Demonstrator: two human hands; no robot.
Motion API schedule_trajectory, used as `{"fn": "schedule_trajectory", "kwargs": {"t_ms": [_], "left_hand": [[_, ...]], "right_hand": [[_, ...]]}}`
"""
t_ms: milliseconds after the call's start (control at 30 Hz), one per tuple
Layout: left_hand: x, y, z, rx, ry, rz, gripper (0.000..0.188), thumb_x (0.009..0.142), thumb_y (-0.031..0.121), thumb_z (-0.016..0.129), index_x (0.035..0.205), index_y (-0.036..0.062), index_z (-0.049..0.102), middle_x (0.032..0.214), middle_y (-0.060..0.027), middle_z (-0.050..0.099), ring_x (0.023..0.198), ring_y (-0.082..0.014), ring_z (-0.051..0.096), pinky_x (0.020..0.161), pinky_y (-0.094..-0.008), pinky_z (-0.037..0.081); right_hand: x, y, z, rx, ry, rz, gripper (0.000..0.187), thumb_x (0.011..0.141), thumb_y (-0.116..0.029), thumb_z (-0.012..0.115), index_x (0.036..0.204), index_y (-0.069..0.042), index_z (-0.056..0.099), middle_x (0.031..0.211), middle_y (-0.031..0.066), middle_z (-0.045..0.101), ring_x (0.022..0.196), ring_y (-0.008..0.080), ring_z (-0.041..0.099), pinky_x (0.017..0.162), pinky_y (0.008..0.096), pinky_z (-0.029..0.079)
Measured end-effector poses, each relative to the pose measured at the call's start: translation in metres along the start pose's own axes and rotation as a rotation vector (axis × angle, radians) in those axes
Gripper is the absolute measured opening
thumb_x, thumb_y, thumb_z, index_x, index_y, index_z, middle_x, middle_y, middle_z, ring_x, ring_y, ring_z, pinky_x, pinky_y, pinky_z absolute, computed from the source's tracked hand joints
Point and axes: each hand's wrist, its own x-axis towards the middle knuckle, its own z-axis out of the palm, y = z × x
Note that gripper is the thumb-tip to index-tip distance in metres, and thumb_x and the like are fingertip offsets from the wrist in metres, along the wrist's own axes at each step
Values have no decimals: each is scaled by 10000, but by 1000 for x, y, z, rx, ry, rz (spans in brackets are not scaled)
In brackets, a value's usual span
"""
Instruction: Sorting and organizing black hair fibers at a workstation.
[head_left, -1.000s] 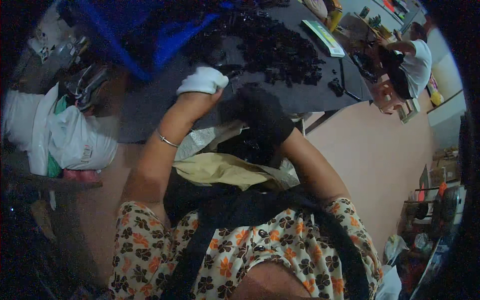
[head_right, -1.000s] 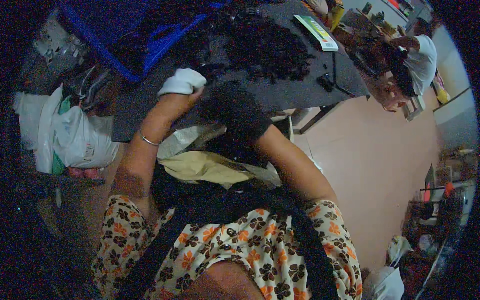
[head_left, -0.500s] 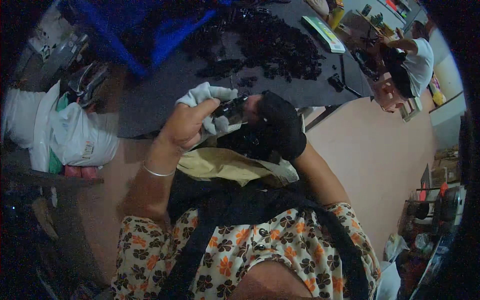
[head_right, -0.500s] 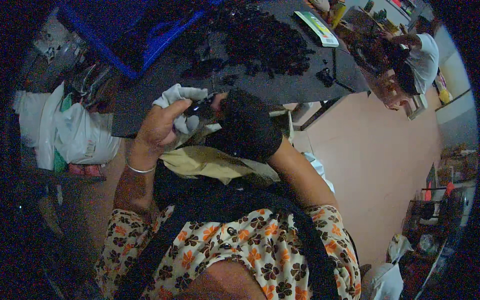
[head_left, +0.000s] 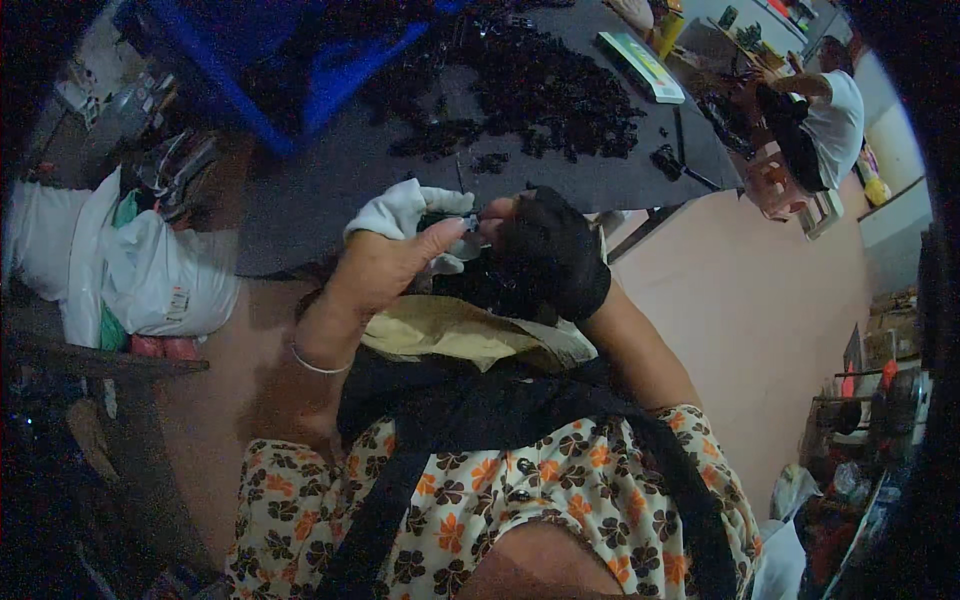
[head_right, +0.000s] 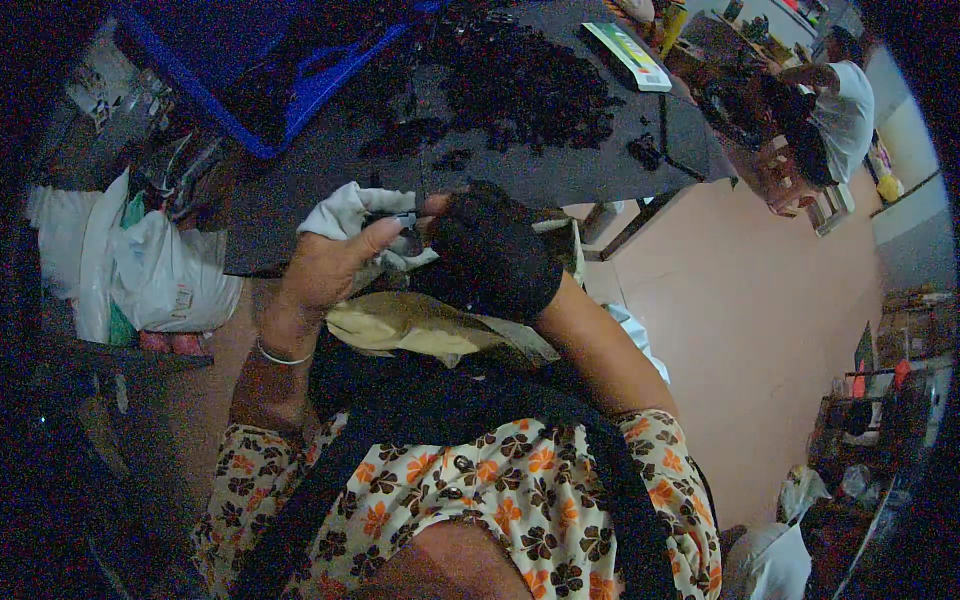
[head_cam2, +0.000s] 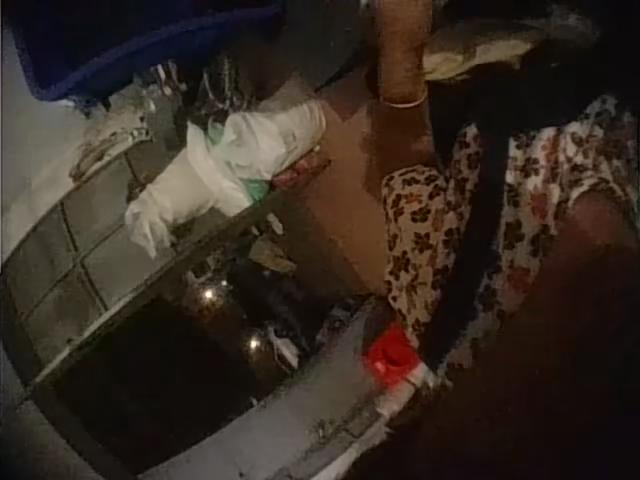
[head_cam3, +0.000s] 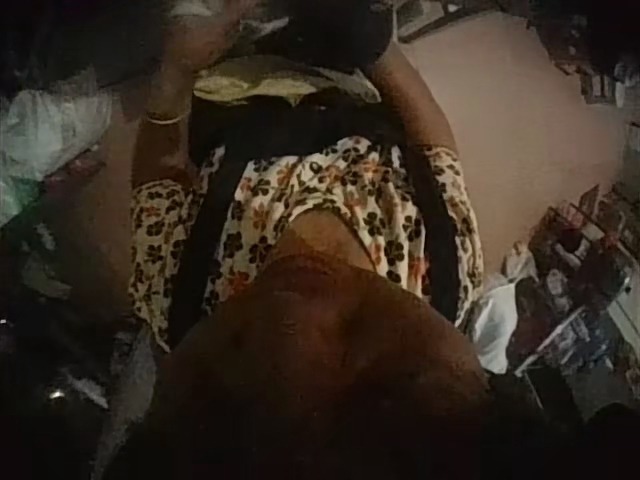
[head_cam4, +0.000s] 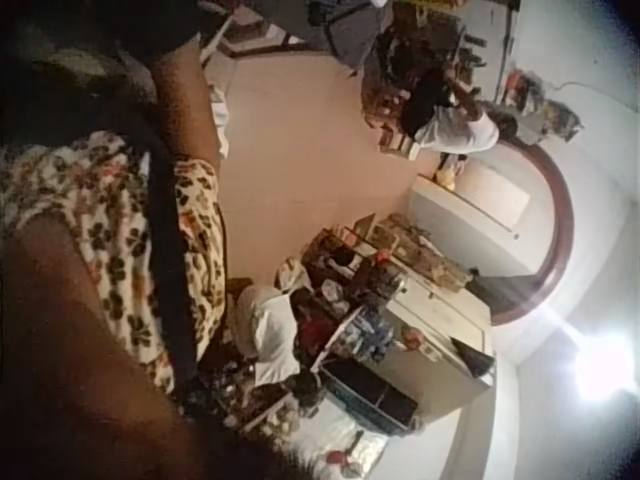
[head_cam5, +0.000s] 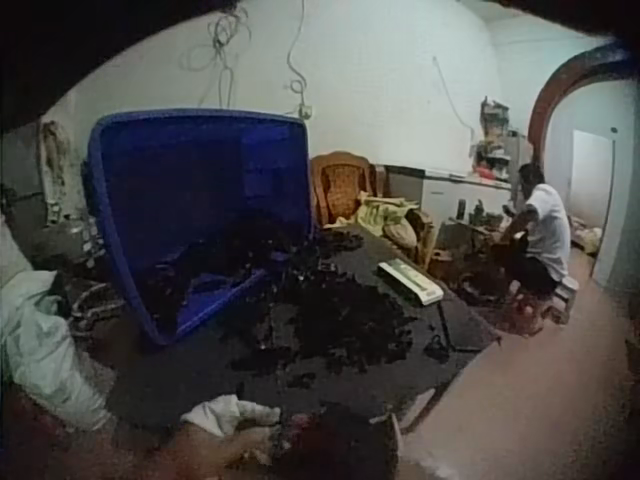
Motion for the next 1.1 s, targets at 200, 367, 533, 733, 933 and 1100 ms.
{"fn": "schedule_trajectory", "kwargs": {"t_ms": [200,367,533,733,933,1100], "left_hand": [[-8,-2,2,330,22,114,207,816,12,537,1021,-17,546,954,-94,584,729,-132,586,642,-241,491],[-19,-22,7,427,-12,266,180,814,-4,523,987,-35,566,942,-107,583,706,-140,590,614,-236,490],[-5,-7,-8,824,-168,383,267,761,31,590,1027,9,580,978,-118,590,843,-174,573,728,-282,465],[60,-12,-58,1228,235,610,318,702,62,595,1020,73,578,1002,-169,574,882,-356,551,769,-378,463],[98,-36,-60,1327,185,427,236,739,119,568,971,111,609,977,-167,579,842,-349,560,738,-391,465],[82,-42,-67,944,283,515,213,777,126,561,977,77,612,939,-139,601,800,-289,592,699,-358,467]], "right_hand": [[-6,6,24,136,200,30,277,639,-237,709,830,-62,609,890,108,604,851,277,570,743,354,456],[-11,6,20,504,-182,415,272,722,-268,635,830,-23,586,799,176,590,745,342,567,670,385,452],[-18,22,18,511,-315,324,311,731,-278,670,887,-20,597,795,166,602,695,279,594,604,346,460],[6,57,39,94,181,149,199,746,-195,606,890,-58,612,757,159,587,707,331,578,631,398,455],[35,49,40,-185,-55,233,206,700,-173,613,891,-94,605,869,154,576,762,337,562,646,418,445],[32,59,50,-202,-82,266,217,674,-180,627,863,-78,597,882,155,564,780,326,557,647,416,443]]}}
